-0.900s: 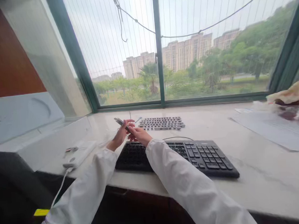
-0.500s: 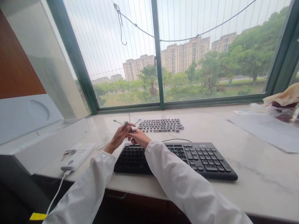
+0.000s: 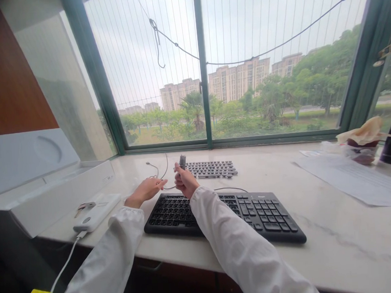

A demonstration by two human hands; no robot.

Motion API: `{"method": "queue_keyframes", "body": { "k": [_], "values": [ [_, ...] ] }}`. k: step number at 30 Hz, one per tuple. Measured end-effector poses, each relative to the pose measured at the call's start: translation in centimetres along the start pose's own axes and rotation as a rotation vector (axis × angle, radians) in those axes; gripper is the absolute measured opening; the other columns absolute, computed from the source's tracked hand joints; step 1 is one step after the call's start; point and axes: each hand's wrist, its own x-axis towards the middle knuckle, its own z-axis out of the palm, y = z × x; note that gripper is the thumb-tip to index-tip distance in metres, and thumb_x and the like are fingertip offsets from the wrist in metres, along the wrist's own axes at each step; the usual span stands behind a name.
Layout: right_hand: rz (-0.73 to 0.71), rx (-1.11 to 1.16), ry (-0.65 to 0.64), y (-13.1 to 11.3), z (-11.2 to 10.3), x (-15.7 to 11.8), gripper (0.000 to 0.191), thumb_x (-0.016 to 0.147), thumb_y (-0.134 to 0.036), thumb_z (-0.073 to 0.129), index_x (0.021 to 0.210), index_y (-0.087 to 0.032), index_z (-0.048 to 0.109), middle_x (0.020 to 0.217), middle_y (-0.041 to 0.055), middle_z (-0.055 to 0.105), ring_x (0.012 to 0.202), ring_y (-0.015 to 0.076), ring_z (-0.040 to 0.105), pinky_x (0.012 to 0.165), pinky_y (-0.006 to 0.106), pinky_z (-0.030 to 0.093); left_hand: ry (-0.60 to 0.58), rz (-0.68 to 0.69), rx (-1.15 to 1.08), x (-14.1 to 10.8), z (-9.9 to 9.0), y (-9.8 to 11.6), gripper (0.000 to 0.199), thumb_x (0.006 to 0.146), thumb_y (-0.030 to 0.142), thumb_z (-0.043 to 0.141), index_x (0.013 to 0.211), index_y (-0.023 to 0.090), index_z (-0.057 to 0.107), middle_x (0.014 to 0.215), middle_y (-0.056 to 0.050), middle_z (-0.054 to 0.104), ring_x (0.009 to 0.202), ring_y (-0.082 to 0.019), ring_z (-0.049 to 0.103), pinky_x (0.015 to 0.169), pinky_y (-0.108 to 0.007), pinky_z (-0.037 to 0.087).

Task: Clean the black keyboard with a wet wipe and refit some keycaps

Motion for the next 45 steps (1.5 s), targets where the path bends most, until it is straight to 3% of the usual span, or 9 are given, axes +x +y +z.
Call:
{"method": "queue_keyframes", "body": {
  "k": [5, 11, 18, 24, 27, 30, 33, 39, 45],
  "values": [
    [0.029, 0.007, -0.014, -1.1, 0.2, -0.6, 0.055, 0.072, -0.053, 0.072, 0.062, -0.022, 0.027, 0.042, -0.0131, 0.019, 0.037, 0.0035, 0.011, 0.035, 0.019, 0.005, -0.232, -0.018, -0.014, -0.6, 0.0, 0.6, 0.061, 0.083, 0.071, 0.038, 0.068, 0.018, 0.065, 0.047, -0.001, 0.057, 0.039, -0.014, 0.051, 0.048, -0.025, 0.038],
    [0.010, 0.000, 0.037, -2.2, 0.3, -0.9, 0.052, 0.078, -0.044, 0.068, 0.059, -0.022, 0.025, 0.041, -0.0123, 0.018, 0.036, 0.0038, 0.011, 0.035, 0.020, 0.003, -0.302, -0.004, -0.049, -0.7, 0.2, 0.4, 0.055, 0.077, 0.069, 0.049, 0.057, 0.018, 0.051, 0.043, 0.000, 0.052, 0.038, -0.015, 0.052, 0.043, -0.024, 0.037],
    [-0.028, -0.010, 0.177, -2.6, -0.1, -0.8, 0.049, 0.086, -0.037, 0.058, 0.058, -0.023, 0.021, 0.039, -0.0117, 0.017, 0.033, 0.0035, 0.011, 0.033, 0.019, 0.004, -0.311, 0.040, -0.185, -0.5, 1.0, 0.4, 0.046, 0.084, 0.059, 0.044, 0.070, 0.017, 0.056, 0.047, 0.000, 0.055, 0.042, -0.017, 0.057, 0.044, -0.025, 0.041],
    [-0.135, 0.007, 0.312, -1.1, -0.4, -0.2, 0.051, 0.086, -0.039, 0.060, 0.059, -0.024, 0.019, 0.041, -0.0125, 0.014, 0.034, 0.0033, 0.009, 0.031, 0.020, 0.007, -0.362, 0.160, -0.287, -0.6, 1.8, 1.3, 0.038, 0.085, 0.051, 0.050, 0.076, 0.015, 0.062, 0.054, 0.000, 0.059, 0.050, -0.014, 0.059, 0.050, -0.023, 0.043],
    [-0.159, 0.015, 0.312, 0.2, -0.3, 0.1, 0.052, 0.084, -0.045, 0.062, 0.060, -0.024, 0.022, 0.042, -0.0122, 0.016, 0.035, 0.0036, 0.011, 0.031, 0.021, 0.010, -0.366, 0.244, -0.271, -0.9, 1.1, 1.6, 0.043, 0.083, 0.056, 0.055, 0.078, 0.015, 0.068, 0.057, -0.001, 0.062, 0.051, -0.012, 0.055, 0.051, -0.021, 0.040],
    [-0.171, 0.009, 0.302, 1.4, -0.1, 0.2, 0.054, 0.082, -0.051, 0.064, 0.060, -0.024, 0.024, 0.044, -0.0120, 0.016, 0.036, 0.0040, 0.013, 0.032, 0.021, 0.013, -0.293, 0.345, -0.228, -1.3, 0.0, 1.7, 0.045, 0.079, 0.059, 0.061, 0.085, 0.017, 0.074, 0.065, -0.002, 0.066, 0.056, -0.011, 0.055, 0.054, -0.021, 0.039],
    [-0.183, -0.016, 0.293, 2.3, 0.3, 0.2, 0.056, 0.078, -0.056, 0.067, 0.061, -0.024, 0.025, 0.044, -0.0123, 0.016, 0.037, 0.0037, 0.013, 0.032, 0.021, 0.013, -0.301, 0.347, -0.250, -1.4, -0.9, 1.5, 0.044, 0.071, 0.058, 0.071, 0.088, 0.018, 0.076, 0.074, -0.003, 0.070, 0.056, -0.010, 0.056, 0.054, -0.021, 0.041],
    [-0.228, -0.081, 0.317, 3.3, 0.8, 0.4, 0.059, 0.073, -0.064, 0.069, 0.061, -0.024, 0.026, 0.045, -0.0114, 0.021, 0.037, 0.0034, 0.016, 0.033, 0.022, 0.015, -0.331, 0.346, -0.306, -1.0, -0.4, 0.6, 0.044, 0.064, 0.054, 0.077, 0.089, 0.018, 0.078, 0.084, -0.006, 0.070, 0.057, -0.012, 0.061, 0.053, -0.022, 0.045],
    [-0.285, -0.131, 0.350, 4.2, 0.7, 0.9, 0.058, 0.069, -0.066, 0.069, 0.064, -0.025, 0.028, 0.043, -0.0104, 0.027, 0.037, 0.0056, 0.021, 0.034, 0.025, 0.018, -0.286, 0.400, -0.274, -1.1, -0.2, 0.8, 0.036, 0.067, 0.051, 0.077, 0.086, 0.019, 0.080, 0.075, -0.005, 0.069, 0.058, -0.012, 0.059, 0.052, -0.022, 0.043]
  ]
}}
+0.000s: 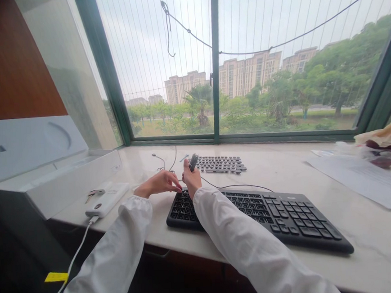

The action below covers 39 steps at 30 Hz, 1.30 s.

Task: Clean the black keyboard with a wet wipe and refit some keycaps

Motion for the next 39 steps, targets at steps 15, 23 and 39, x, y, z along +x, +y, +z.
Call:
{"method": "queue_keyframes", "body": {
  "k": [15, 23, 39],
  "values": [
    [-0.012, -0.156, 0.141, 0.5, 0.0, 0.6, 0.044, 0.076, -0.060, 0.064, 0.067, -0.025, 0.038, 0.043, -0.0085, 0.033, 0.036, 0.0085, 0.028, 0.034, 0.025, 0.024, 0.006, -0.018, -0.049, -0.2, 0.1, 0.4, 0.032, 0.069, 0.047, 0.076, 0.082, 0.018, 0.077, 0.077, -0.006, 0.072, 0.053, -0.011, 0.061, 0.051, -0.021, 0.045],
    [-0.101, -0.312, 0.351, 1.4, 1.2, 0.8, 0.032, 0.081, -0.055, 0.056, 0.070, -0.026, 0.051, 0.048, -0.0024, 0.048, 0.046, 0.0165, 0.048, 0.042, 0.027, 0.032, -0.014, 0.007, -0.063, 0.0, 0.2, 0.3, 0.030, 0.069, 0.043, 0.076, 0.080, 0.015, 0.078, 0.077, -0.009, 0.072, 0.052, -0.013, 0.061, 0.052, -0.024, 0.046],
    [-0.080, -0.276, 0.484, 1.9, 1.7, 1.8, 0.031, 0.082, -0.055, 0.055, 0.073, -0.025, 0.052, 0.043, -0.0053, 0.040, 0.038, 0.0149, 0.042, 0.036, 0.028, 0.032, -0.002, 0.000, -0.106, 0.2, 0.7, -0.3, 0.028, 0.072, 0.039, 0.074, 0.086, 0.015, 0.077, 0.078, -0.007, 0.072, 0.054, -0.011, 0.059, 0.052, -0.022, 0.046]
  ]
}}
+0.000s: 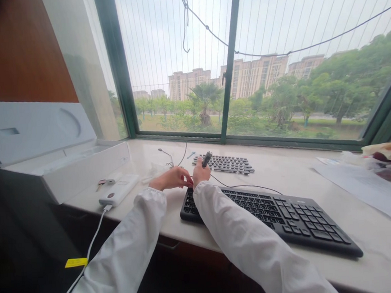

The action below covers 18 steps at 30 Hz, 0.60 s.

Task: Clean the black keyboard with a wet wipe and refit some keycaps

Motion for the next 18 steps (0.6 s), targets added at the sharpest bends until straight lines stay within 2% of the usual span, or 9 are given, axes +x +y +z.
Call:
{"method": "queue_keyframes", "body": {
  "k": [6, 11, 18],
  "values": [
    [0.058, 0.074, -0.012, 0.0, -0.4, 0.9, 0.034, 0.084, -0.056, 0.053, 0.074, -0.025, 0.044, 0.041, -0.0103, 0.029, 0.031, 0.0100, 0.028, 0.028, 0.024, 0.026, 0.048, 0.085, 0.078, 0.0, 0.0, -0.3, 0.025, 0.070, 0.039, 0.076, 0.084, 0.018, 0.079, 0.076, -0.005, 0.073, 0.066, -0.013, 0.062, 0.059, -0.021, 0.044],
    [0.055, 0.129, 0.020, 0.1, -0.5, 0.7, 0.035, 0.087, -0.053, 0.051, 0.074, -0.024, 0.039, 0.043, -0.0119, 0.026, 0.030, 0.0075, 0.026, 0.026, 0.020, 0.022, 0.038, 0.181, 0.141, 0.1, 0.1, -0.5, 0.022, 0.074, 0.036, 0.074, 0.089, 0.020, 0.079, 0.081, -0.005, 0.074, 0.070, -0.013, 0.065, 0.062, -0.020, 0.045],
    [0.041, 0.176, 0.060, 0.1, -0.9, 0.4, 0.032, 0.089, -0.043, 0.050, 0.069, -0.024, 0.034, 0.042, -0.0109, 0.030, 0.031, 0.0065, 0.026, 0.027, 0.020, 0.022, 0.114, 0.258, 0.308, -0.3, 1.1, 0.1, 0.013, 0.080, 0.027, 0.070, 0.087, 0.019, 0.078, 0.086, -0.003, 0.074, 0.075, -0.013, 0.065, 0.075, -0.022, 0.046]
  ]
}}
